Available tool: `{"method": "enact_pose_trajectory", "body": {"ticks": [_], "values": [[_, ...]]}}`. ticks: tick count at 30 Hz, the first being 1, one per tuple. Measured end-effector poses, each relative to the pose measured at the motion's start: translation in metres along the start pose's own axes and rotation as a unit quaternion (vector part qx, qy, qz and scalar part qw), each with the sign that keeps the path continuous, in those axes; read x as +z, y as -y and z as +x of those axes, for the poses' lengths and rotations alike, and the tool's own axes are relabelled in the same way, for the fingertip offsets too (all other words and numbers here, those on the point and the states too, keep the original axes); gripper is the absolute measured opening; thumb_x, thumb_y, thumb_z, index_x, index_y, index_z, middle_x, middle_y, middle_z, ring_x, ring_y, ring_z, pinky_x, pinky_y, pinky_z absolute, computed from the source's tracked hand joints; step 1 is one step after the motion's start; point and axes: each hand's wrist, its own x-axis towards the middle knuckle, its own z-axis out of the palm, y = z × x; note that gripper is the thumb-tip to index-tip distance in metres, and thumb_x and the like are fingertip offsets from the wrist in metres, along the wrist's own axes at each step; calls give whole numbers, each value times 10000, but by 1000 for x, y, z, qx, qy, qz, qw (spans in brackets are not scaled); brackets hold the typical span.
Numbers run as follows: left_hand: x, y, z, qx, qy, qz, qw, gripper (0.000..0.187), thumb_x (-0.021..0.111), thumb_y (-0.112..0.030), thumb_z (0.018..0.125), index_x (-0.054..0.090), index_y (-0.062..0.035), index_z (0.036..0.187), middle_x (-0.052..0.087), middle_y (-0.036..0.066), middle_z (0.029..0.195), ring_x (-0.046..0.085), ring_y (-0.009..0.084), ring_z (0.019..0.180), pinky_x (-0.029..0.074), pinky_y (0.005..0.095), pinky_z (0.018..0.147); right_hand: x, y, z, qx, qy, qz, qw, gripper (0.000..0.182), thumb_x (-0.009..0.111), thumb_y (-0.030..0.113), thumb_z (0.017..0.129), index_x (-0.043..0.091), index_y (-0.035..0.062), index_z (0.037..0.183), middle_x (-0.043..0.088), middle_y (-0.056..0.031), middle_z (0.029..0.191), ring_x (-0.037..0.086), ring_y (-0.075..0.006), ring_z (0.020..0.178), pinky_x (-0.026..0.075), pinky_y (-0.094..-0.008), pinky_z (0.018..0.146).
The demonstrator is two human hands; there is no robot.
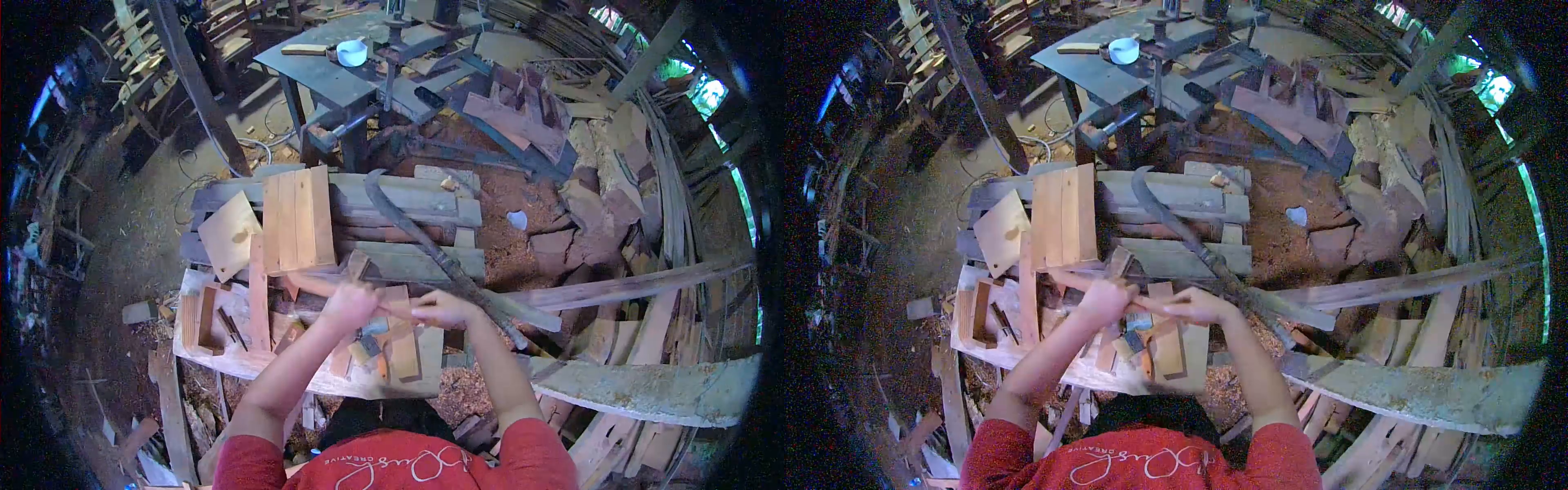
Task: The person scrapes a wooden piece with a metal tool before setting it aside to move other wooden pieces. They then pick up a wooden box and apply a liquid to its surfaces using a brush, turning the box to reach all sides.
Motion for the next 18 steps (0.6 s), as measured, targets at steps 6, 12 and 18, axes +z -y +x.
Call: {"method": "enact_pose_trajectory", "body": {"ticks": [6, 12, 18], "values": [[-1, -3, -29, -24, -1, -51, 998, 291, 526, -344, 687, 506, -57, 730, 565, 112, 669, 563, 243, 612, 439, 353, 547, 10, -10, -24, -135, -56, -195, 970, 284, 596, 218, 708, 564, -10, 874, 561, -43, 700, 488, -74, 630, 407, -224, 544], [-10, -10, -49, -52, 43, -74, 995, 409, 514, -448, 681, 503, -41, 713, 560, 114, 658, 555, 268, 613, 430, 363, 531, 40, -22, -35, -60, -113, -4, 992, 265, 610, 181, 690, 573, 36, 908, 576, -71, 702, 517, -86, 645, 431, -252, 545], [12, -9, -50, 0, 20, -56, 998, 373, 525, -436, 672, 514, -63, 698, 553, 110, 612, 559, 250, 574, 436, 354, 502, 52, -34, -34, -72, -237, -96, 964, 325, 629, 213, 673, 546, -11, 894, 576, -102, 808, 540, -168, 717, 428, -272, 657]]}}
